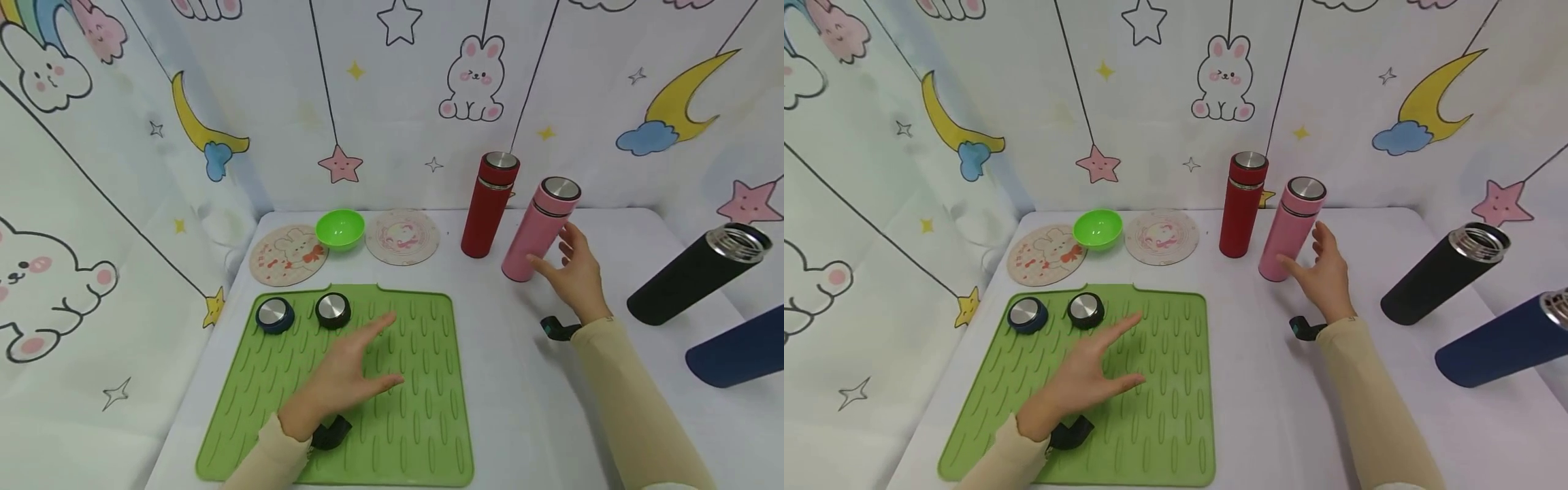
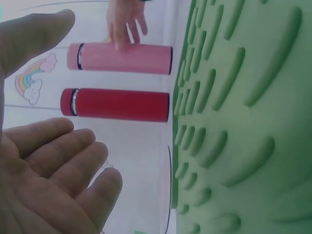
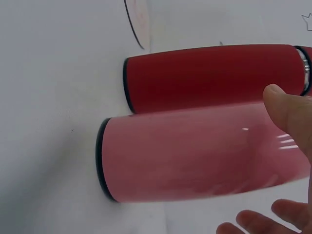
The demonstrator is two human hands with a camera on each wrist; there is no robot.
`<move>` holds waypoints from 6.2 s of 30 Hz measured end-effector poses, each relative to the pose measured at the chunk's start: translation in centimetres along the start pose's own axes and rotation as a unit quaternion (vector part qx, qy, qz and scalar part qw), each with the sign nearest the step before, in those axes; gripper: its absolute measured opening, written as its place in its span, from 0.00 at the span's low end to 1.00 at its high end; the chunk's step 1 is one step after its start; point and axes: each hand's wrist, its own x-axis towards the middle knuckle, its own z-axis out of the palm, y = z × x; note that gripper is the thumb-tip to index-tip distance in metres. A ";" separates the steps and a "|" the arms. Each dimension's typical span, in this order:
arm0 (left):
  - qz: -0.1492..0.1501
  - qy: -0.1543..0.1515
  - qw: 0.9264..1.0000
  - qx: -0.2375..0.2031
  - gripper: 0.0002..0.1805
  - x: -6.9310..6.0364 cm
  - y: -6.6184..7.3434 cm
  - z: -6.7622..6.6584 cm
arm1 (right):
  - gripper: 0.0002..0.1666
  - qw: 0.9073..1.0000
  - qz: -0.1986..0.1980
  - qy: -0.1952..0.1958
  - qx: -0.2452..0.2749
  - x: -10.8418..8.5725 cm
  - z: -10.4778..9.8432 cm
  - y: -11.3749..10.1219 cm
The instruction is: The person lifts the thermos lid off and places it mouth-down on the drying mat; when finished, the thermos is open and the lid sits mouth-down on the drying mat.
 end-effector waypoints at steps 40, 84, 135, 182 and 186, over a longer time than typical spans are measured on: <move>0.093 0.044 0.995 -0.013 0.49 2.8 2.3 -1.5 | 0.43 0.993 -0.097 -0.065 0.013 -7.7 3.5 -3.6; 0.310 -0.046 0.934 -0.171 0.42 7.2 9.9 -4.7 | 0.44 0.879 -0.416 -0.212 0.098 -14.6 7.2 -8.0; 0.269 0.071 0.955 -0.103 0.44 5.9 10.7 -4.7 | 0.46 0.921 -0.373 -0.092 0.059 -15.1 6.8 -8.4; 0.211 0.098 0.965 -0.120 0.43 5.0 11.4 -4.3 | 0.49 0.920 -0.373 -0.109 0.044 -15.3 6.3 -8.3; 0.188 0.113 0.966 -0.140 0.44 5.0 11.6 -4.2 | 0.49 0.926 -0.361 -0.106 0.038 -15.4 6.2 -8.3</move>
